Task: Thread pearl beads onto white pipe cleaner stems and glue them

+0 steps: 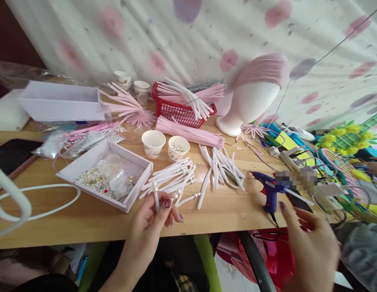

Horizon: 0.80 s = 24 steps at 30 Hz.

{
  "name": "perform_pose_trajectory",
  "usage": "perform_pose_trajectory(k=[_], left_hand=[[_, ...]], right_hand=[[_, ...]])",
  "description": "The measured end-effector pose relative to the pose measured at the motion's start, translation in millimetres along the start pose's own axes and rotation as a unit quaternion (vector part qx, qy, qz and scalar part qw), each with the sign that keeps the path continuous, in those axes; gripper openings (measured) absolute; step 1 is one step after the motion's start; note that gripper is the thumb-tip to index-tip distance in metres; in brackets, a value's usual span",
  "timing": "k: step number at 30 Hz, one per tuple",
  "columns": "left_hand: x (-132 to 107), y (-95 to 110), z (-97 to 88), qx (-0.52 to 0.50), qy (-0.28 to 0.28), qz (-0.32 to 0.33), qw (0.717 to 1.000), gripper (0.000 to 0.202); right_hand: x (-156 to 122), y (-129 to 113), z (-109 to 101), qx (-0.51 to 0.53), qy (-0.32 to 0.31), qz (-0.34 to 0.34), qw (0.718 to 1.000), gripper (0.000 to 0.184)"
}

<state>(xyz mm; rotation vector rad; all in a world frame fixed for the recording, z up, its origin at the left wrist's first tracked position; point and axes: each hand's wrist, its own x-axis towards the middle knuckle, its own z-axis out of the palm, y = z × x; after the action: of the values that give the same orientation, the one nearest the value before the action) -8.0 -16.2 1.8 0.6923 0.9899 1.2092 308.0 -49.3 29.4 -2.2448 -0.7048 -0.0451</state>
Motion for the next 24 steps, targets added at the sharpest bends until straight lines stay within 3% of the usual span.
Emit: perform_pose_trajectory(k=[2, 3, 4, 6, 7, 9, 11, 14, 18, 20, 24], left_hand=[[-3.3, -0.6, 7.0, -0.019, -0.006, 0.019, 1.000, 0.036], [-5.4, -0.8, 10.0, -0.032, -0.016, 0.020, 0.999, 0.034], [-7.6, -1.3, 12.7, -0.046, -0.028, 0.020, 0.998, 0.032], [-12.0, -3.2, 16.7, -0.065, -0.046, 0.024, 0.997, 0.026], [-13.7, -5.0, 17.9, -0.065, -0.045, 0.032, 0.996, 0.024], [-15.3, -9.6, 19.0, -0.038, -0.021, 0.062, 0.997, 0.019], [-14.2, -14.6, 18.1, 0.046, 0.022, 0.113, 0.992, 0.021], [-10.4, -21.0, 14.3, 0.189, 0.072, 0.175, 0.964, 0.030], [-14.4, -32.5, 12.6, 0.264, 0.096, 0.200, 0.939, 0.035], [-21.5, -41.4, 14.8, 0.354, 0.100, 0.249, 0.896, 0.048], [-37.8, -48.4, 12.9, 0.550, 0.063, 0.340, 0.760, 0.069]], right_hand=[[-39.9, -6.6, -7.3, 0.101, 0.003, -0.034, 0.994, 0.035], [-62.6, -13.3, -6.2, 0.163, -0.029, -0.065, 0.984, 0.033], [-85.7, -21.9, -2.3, 0.202, -0.103, -0.091, 0.970, 0.031], [-129.0, -42.7, 11.2, 0.275, -0.292, -0.151, 0.903, 0.026], [-147.4, -53.3, 18.8, 0.306, -0.352, -0.159, 0.870, 0.024], [-175.1, -71.5, 31.5, 0.342, -0.408, -0.120, 0.838, 0.025], [-190.0, -83.4, 38.8, 0.363, -0.451, -0.096, 0.809, 0.038], [-194.2, -90.6, 42.4, 0.380, -0.492, -0.078, 0.779, 0.053], [-187.3, -88.2, 46.3, 0.381, -0.516, -0.033, 0.767, 0.049], [-185.1, -84.8, 50.7, 0.373, -0.523, 0.004, 0.767, 0.046], [-182.4, -77.3, 64.2, 0.394, -0.486, 0.072, 0.776, 0.049]])
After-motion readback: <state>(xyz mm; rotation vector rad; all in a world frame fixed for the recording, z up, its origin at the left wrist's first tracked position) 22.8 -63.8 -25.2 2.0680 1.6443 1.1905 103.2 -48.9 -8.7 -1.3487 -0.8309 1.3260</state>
